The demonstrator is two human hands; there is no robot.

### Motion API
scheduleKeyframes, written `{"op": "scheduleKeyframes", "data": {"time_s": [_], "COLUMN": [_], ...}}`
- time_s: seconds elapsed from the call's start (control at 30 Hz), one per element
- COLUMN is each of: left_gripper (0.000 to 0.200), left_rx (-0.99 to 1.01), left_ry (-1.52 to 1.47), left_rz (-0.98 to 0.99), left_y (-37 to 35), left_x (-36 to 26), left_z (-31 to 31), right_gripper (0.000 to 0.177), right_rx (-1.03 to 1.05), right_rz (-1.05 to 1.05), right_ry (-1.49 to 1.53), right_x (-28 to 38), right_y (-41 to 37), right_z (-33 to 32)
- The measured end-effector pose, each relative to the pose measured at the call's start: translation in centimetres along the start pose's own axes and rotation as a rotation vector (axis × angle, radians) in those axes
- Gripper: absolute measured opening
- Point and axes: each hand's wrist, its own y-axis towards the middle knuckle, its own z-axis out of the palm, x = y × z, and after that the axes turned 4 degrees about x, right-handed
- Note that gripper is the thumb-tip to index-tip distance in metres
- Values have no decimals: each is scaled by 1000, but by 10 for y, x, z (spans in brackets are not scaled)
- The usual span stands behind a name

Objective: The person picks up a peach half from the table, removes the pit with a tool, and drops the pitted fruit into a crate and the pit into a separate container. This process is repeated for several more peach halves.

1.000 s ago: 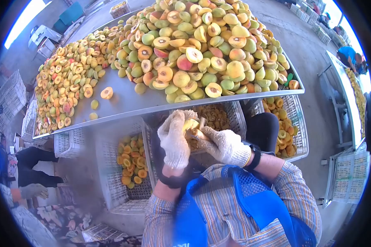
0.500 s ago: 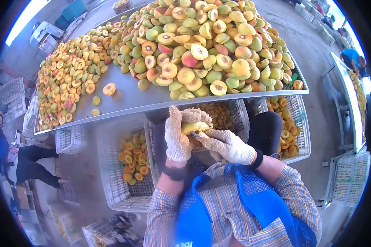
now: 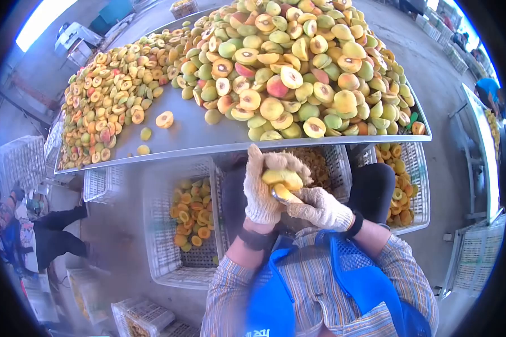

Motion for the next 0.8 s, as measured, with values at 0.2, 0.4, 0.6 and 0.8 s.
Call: {"op": "scheduleKeyframes", "data": {"time_s": [0.2, 0.4, 0.6, 0.8], "left_gripper": [46, 39, 46, 61], "left_rx": [-504, -1158, -1183, -1032], "left_ry": [69, 1047, 2168, 2329], "left_rz": [280, 323, 177, 111], "left_y": [-6, -119, -61, 76], "left_x": [-70, -169, -206, -251], "left_z": [-42, -116, -124, -197], "right_gripper": [52, 43, 47, 55], "right_rx": [-217, -292, 374, 322], "right_rz": [152, 278, 468, 475], "right_ry": [-288, -768, -1110, -1025], "right_x": [9, -83, -127, -88], "right_y": [9, 14, 32, 39], "right_z": [-20, -23, -33, -32]}}
